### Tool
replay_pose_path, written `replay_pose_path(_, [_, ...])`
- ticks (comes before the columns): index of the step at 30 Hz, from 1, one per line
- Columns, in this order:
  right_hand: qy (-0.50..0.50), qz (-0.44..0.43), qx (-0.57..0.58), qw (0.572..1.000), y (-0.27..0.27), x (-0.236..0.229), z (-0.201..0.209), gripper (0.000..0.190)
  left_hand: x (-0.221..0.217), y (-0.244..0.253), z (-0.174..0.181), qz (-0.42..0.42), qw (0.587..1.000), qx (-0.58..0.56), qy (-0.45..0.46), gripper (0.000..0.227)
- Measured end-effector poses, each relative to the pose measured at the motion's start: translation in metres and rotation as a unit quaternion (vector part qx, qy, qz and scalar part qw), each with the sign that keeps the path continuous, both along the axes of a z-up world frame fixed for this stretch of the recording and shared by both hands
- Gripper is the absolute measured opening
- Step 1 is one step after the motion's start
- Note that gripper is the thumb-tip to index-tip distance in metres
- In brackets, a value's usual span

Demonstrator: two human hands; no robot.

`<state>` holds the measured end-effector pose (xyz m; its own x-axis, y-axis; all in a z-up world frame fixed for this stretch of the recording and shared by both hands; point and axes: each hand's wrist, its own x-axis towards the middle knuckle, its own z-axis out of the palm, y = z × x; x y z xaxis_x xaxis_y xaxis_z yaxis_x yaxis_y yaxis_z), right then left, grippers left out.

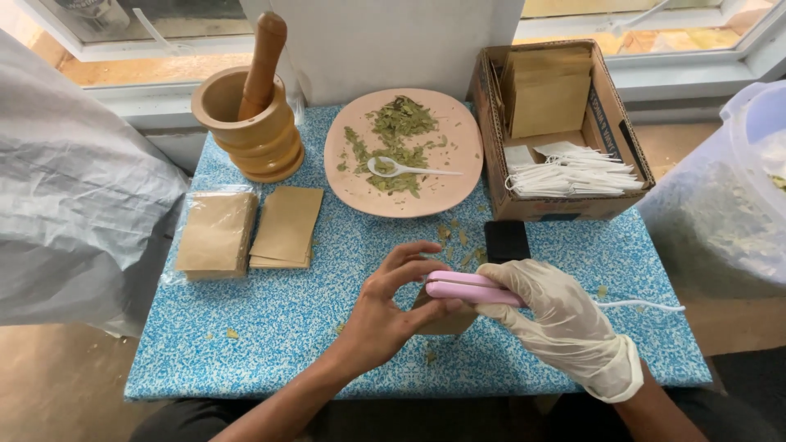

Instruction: The person is manually sealing small tea bags using a handheld heat sealer after folding the tops.

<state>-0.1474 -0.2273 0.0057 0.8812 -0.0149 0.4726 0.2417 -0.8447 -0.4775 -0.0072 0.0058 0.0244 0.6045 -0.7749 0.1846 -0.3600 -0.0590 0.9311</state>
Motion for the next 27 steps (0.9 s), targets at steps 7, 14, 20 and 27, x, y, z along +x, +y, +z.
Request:
replay_pose_path(7, [0.01, -0.025, -0.154, 0.988, 0.0, -0.004, 0.022, 0.062, -0.007, -0.006, 0.01, 0.016, 1.0, 0.01, 0.02, 0.043])
replay_pose_path(14, [0.036, -0.011, -0.06, 0.997, -0.001, 0.004, 0.003, 0.06, -0.001, -0.01, 0.006, 0.028, 0.999, -0.015, -0.003, 0.042])
replay_pose_path(20, [0.059, -0.023, 0.056, 0.996, 0.003, 0.008, 0.003, 0.042, 0.008, -0.011, -0.001, 0.01, 0.999, -0.027, -0.031, 0.038])
replay_pose_path(27, [-0.015, -0.032, 0.075, 0.997, 0.011, 0.01, -0.015, 0.043, 0.011, -0.006, -0.003, 0.007, 0.997, -0.042, -0.058, 0.036])
